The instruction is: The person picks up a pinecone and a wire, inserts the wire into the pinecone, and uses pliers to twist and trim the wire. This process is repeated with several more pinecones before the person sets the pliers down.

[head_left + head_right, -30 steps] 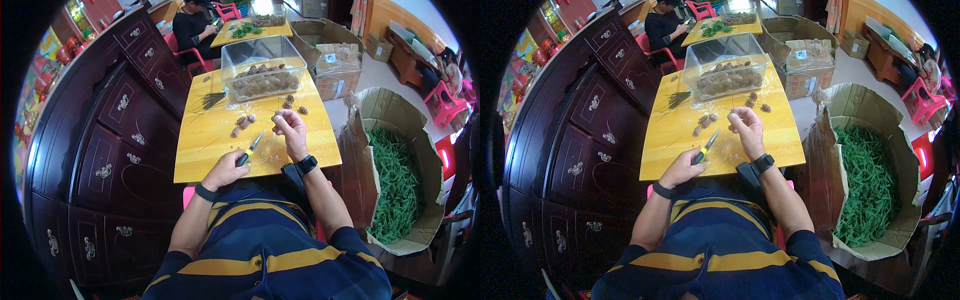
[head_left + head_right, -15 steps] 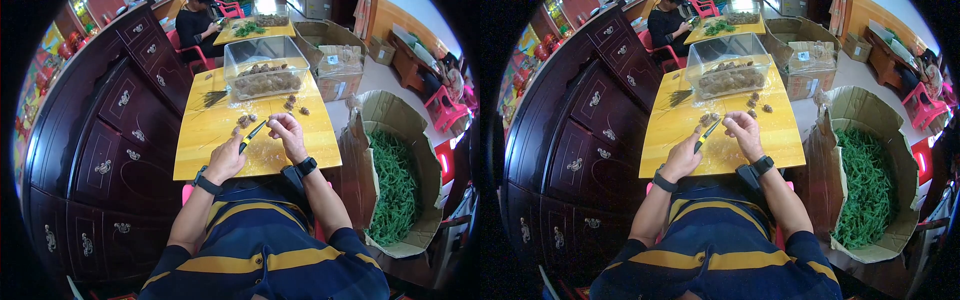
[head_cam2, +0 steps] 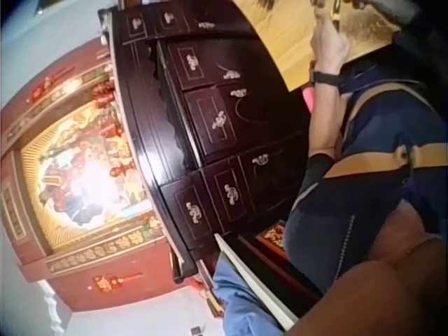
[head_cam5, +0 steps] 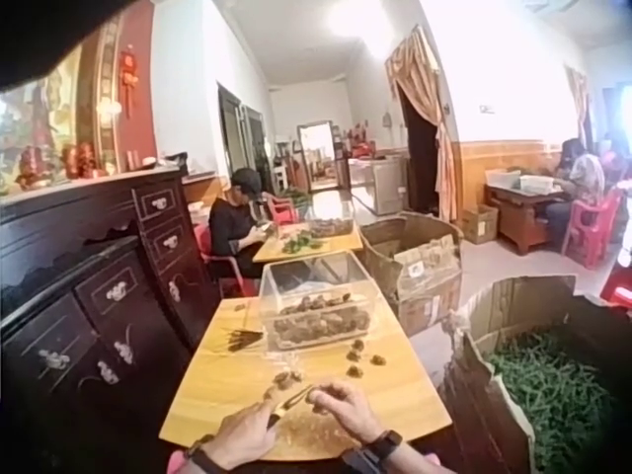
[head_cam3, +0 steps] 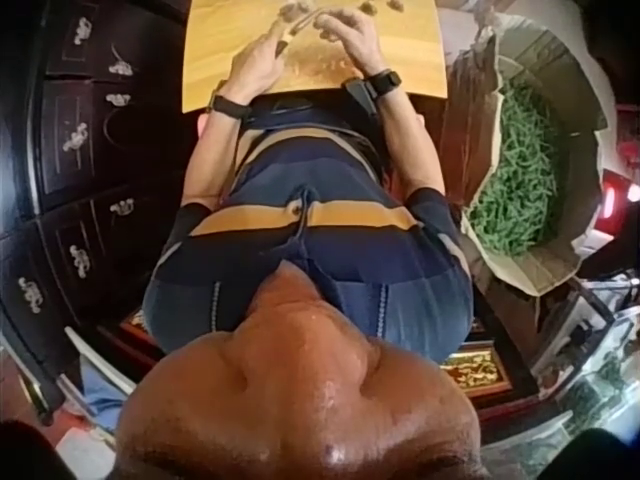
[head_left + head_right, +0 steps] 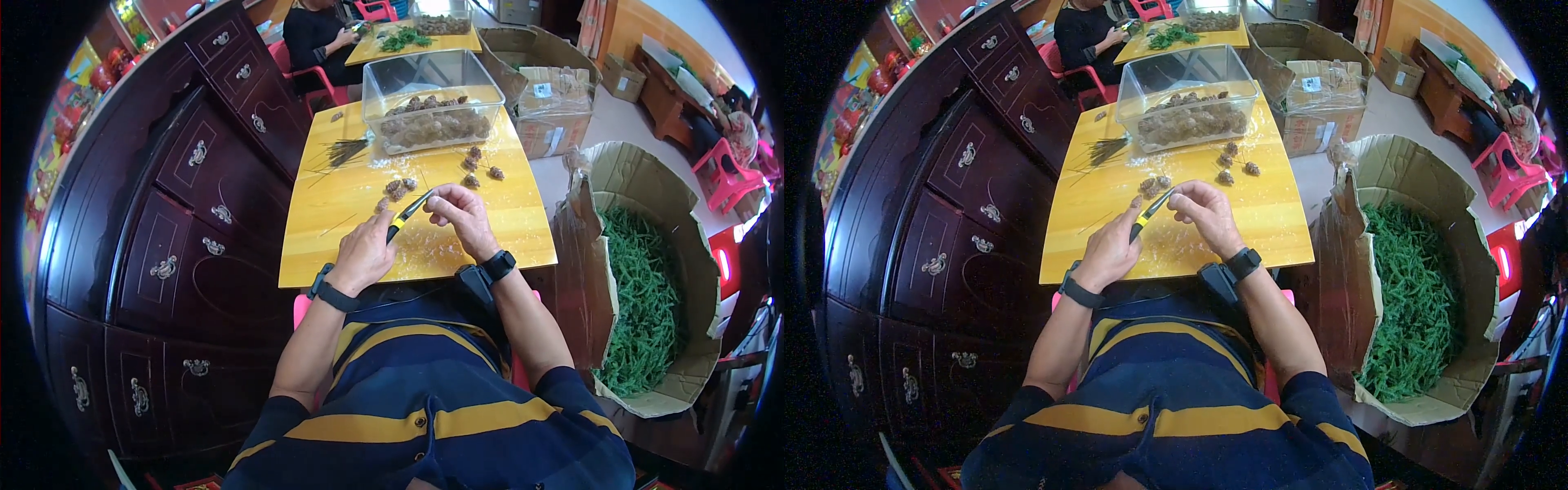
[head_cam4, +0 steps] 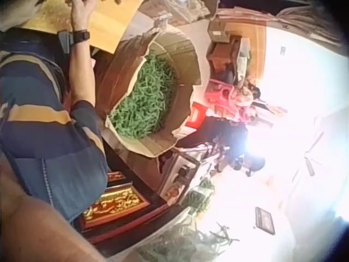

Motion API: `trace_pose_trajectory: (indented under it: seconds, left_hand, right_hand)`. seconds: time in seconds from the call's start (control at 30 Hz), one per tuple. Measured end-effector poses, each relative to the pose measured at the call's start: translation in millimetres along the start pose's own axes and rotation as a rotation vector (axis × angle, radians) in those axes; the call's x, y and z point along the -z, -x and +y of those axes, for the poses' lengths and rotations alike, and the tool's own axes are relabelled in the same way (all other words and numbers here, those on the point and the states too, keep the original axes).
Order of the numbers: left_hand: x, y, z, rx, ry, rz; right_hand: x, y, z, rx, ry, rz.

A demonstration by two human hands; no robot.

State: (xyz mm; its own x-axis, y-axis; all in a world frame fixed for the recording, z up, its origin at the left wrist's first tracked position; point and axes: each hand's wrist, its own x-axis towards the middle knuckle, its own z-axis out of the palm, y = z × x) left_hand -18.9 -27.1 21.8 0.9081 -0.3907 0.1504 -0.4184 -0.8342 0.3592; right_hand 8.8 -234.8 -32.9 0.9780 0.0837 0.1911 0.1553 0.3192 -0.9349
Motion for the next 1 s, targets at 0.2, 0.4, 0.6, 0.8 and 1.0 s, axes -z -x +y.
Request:
trace_pose_trajectory:
  seconds: [0.2,0.4,0.6,0.8,1.0]
  left_hand:
    - [6,3,-6,-0.031,-0.029,-0.037]
    - [7,9,-7,-0.033,-0.034,-0.046]
    - [2,8,-10,-0.042,0.036,-0.078]
    - [3,17,-5,-0.04,0.104,-0.067]
    - [-4,18,-4,0.129,0.109,-0.08]
  right_hand:
    - [2,-2,1,-0.048,-0.044,-0.055]
    - [6,-2,4,-0.072,-0.052,-0.12]
    - [14,-4,-2,-0.298,-0.202,-0.183]
    - [18,0,-1,-0.383,-0.348,-0.254]
    - [3,3,3,0.076,0.243,-0.001]
